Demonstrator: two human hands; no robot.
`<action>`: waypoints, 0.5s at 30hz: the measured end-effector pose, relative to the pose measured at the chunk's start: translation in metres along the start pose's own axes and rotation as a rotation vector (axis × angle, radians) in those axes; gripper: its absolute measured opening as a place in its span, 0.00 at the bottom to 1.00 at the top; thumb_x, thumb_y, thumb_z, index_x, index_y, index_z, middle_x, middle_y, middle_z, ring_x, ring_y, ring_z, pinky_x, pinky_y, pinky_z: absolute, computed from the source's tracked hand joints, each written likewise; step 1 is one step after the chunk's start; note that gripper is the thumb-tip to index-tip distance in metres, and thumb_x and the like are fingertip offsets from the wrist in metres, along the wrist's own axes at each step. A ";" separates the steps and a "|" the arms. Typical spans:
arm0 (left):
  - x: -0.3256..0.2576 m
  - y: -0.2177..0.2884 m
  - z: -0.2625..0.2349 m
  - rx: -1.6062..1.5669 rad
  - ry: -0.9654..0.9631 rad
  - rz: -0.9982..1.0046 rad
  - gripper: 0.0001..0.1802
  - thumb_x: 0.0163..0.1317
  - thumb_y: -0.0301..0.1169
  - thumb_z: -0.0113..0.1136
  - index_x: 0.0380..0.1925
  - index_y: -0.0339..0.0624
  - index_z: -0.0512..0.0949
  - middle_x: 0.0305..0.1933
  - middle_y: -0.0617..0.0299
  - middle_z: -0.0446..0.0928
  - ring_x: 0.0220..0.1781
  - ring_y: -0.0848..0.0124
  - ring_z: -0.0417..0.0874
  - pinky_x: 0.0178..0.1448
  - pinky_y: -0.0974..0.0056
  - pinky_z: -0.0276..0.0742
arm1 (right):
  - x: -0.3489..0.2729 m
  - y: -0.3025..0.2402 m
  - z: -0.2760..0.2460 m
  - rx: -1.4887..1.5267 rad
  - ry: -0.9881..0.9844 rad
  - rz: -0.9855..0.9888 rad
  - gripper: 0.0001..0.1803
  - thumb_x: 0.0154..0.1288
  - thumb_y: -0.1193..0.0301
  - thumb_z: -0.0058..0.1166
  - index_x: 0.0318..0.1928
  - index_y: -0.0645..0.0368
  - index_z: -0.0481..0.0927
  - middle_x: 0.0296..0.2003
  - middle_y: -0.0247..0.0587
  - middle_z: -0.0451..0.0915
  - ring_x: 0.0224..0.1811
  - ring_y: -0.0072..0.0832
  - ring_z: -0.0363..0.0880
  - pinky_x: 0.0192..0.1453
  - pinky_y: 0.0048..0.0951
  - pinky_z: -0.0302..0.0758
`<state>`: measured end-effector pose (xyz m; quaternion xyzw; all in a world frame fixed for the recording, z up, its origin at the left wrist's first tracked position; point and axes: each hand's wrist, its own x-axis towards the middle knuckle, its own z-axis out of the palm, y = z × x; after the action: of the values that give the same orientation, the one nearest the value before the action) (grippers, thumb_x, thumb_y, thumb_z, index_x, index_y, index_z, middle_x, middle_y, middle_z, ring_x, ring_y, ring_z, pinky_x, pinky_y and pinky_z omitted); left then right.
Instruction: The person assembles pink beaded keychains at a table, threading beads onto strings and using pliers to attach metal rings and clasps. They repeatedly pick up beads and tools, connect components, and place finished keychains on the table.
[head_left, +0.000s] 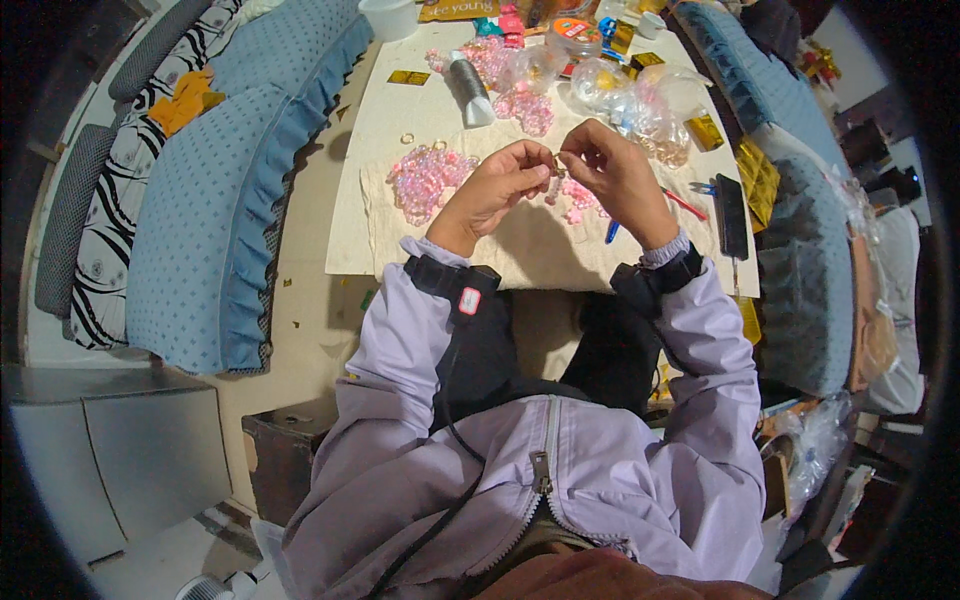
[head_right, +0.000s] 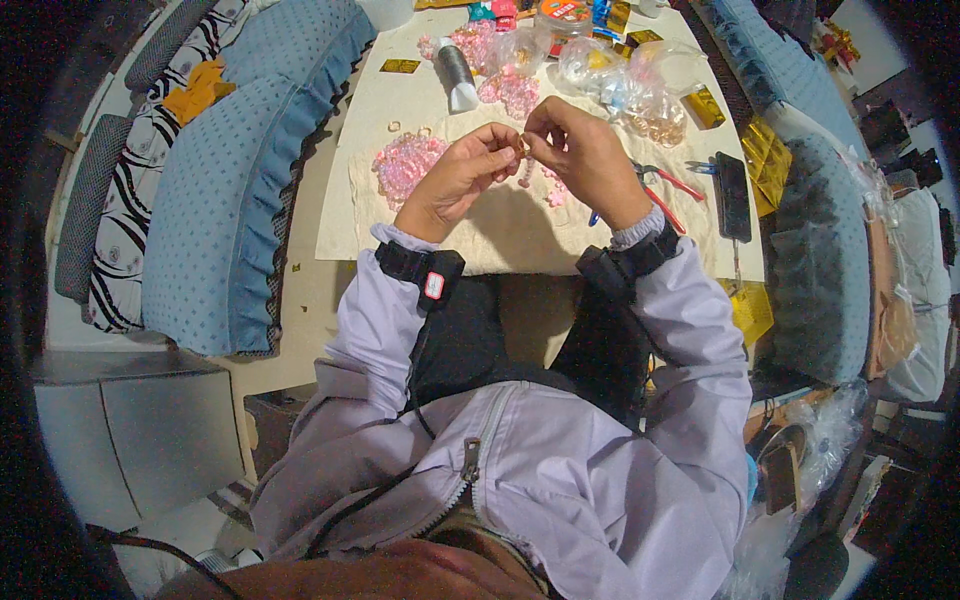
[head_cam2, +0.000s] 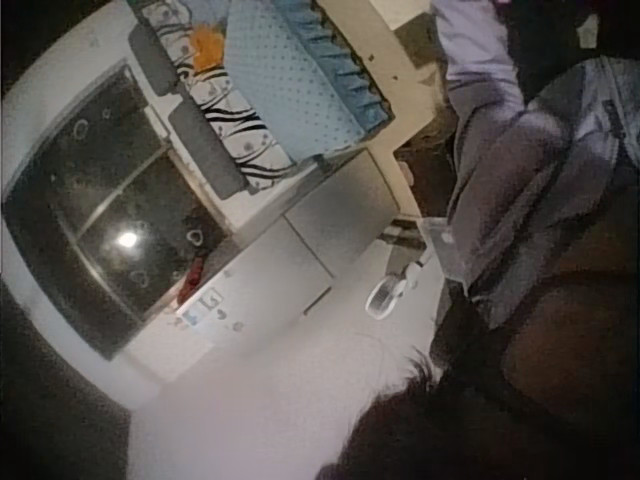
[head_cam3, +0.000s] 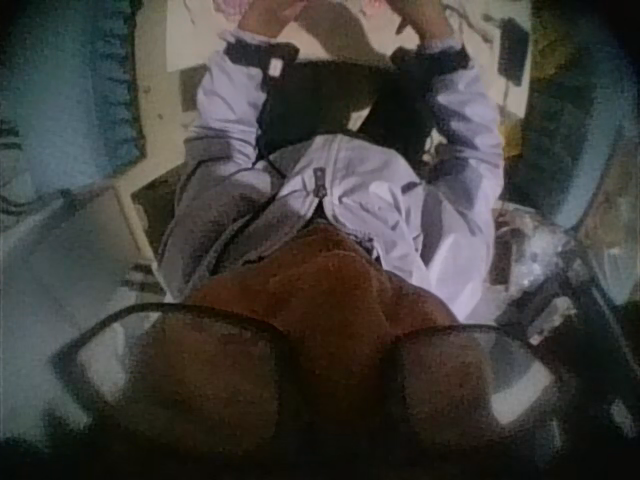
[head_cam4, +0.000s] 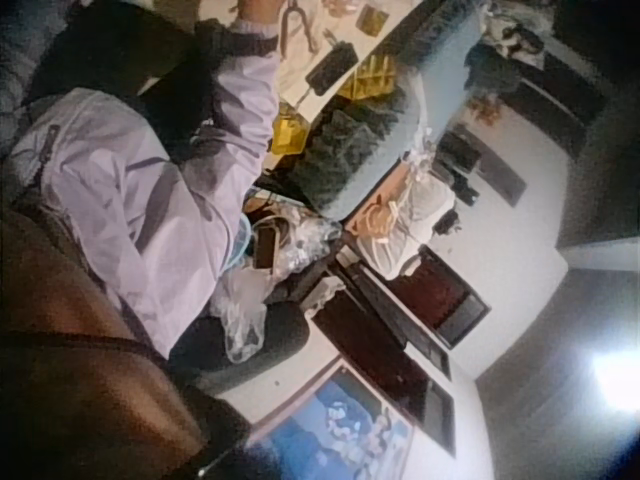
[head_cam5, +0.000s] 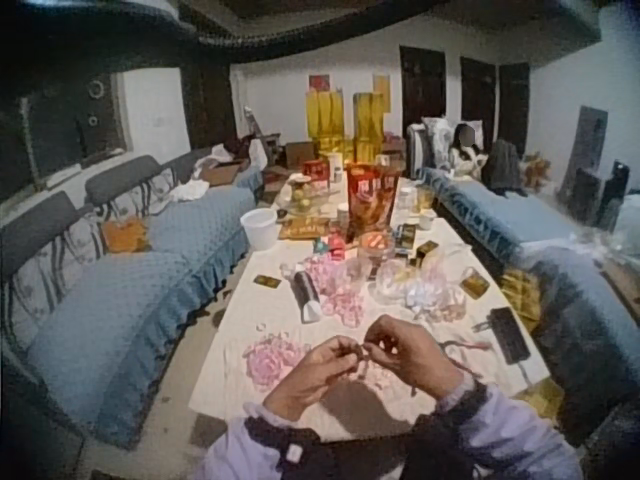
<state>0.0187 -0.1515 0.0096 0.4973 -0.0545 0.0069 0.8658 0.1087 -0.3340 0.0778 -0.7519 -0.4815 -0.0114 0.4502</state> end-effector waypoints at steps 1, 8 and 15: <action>-0.001 0.002 0.002 -0.006 -0.008 0.010 0.11 0.69 0.27 0.62 0.50 0.42 0.77 0.44 0.67 0.79 0.43 0.78 0.77 0.50 0.71 0.73 | 0.000 -0.003 -0.003 -0.017 0.002 -0.013 0.07 0.65 0.73 0.63 0.41 0.59 0.79 0.32 0.39 0.83 0.29 0.29 0.78 0.36 0.30 0.76; -0.005 0.010 0.015 0.002 -0.016 0.022 0.15 0.69 0.27 0.61 0.55 0.43 0.77 0.46 0.69 0.79 0.45 0.78 0.76 0.51 0.71 0.72 | 0.001 -0.023 -0.014 -0.104 0.009 -0.037 0.08 0.64 0.73 0.65 0.40 0.59 0.79 0.31 0.37 0.82 0.29 0.28 0.77 0.35 0.30 0.76; -0.003 0.011 0.013 0.021 -0.052 0.032 0.16 0.72 0.31 0.58 0.57 0.43 0.77 0.47 0.71 0.79 0.41 0.82 0.72 0.44 0.75 0.66 | 0.002 -0.030 -0.017 -0.109 0.004 -0.062 0.08 0.63 0.74 0.66 0.39 0.59 0.79 0.30 0.36 0.82 0.29 0.28 0.77 0.34 0.29 0.76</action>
<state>0.0136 -0.1572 0.0248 0.5054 -0.0848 0.0083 0.8587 0.0950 -0.3397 0.1087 -0.7601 -0.5023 -0.0531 0.4088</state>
